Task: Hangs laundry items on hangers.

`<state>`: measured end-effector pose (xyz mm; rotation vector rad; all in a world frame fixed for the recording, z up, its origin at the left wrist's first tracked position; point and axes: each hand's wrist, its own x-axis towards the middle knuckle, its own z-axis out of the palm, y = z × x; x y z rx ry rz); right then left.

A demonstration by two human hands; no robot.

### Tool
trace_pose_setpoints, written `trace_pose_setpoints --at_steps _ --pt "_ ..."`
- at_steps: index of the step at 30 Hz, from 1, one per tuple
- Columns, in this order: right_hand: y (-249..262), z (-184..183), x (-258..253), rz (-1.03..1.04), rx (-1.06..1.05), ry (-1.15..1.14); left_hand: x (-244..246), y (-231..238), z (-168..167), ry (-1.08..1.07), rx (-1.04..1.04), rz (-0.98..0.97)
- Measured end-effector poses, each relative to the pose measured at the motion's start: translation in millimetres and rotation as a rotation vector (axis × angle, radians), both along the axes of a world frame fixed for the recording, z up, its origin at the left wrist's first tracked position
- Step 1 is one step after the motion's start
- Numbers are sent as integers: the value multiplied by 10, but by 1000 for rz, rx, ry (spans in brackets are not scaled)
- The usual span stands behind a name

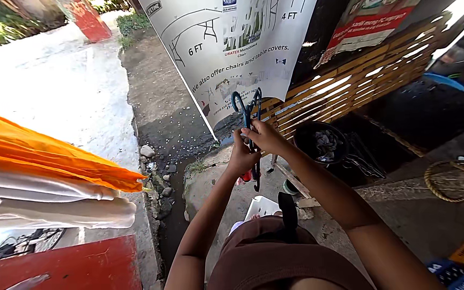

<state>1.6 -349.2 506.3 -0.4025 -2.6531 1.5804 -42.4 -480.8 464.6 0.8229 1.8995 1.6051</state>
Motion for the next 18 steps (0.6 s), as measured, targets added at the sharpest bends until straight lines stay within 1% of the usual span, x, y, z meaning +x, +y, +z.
trace_pose_setpoints --at_steps 3,5,6,7,10,11,12,13,15,17,18 --pt "24 -121 60 -40 -65 86 1 -92 21 -109 109 -124" --pt "80 -14 133 -11 -137 78 -45 -175 -55 -144 196 -197" --pt "103 46 187 -2 -161 91 -73 -220 -118 -165 236 -193" --pt "122 94 249 16 -184 131 -93 -267 -193 -170 272 -135" --pt "104 199 391 93 -231 355 -170 -321 -579 -169 355 208" --pt "80 268 422 118 -239 410 -183 -310 -731 -191 326 244" --pt "52 344 442 138 -237 462 -159 -291 -865 -199 261 210" --pt "24 433 456 155 -238 504 -100 -250 -981 -181 177 118" --pt "-45 627 468 173 -259 573 86 -121 -1139 -121 -36 -163" --pt "-114 816 485 164 -289 618 264 19 -1292 -113 -255 -446" --pt "-130 900 497 156 -297 637 333 75 -1384 -124 -337 -536"
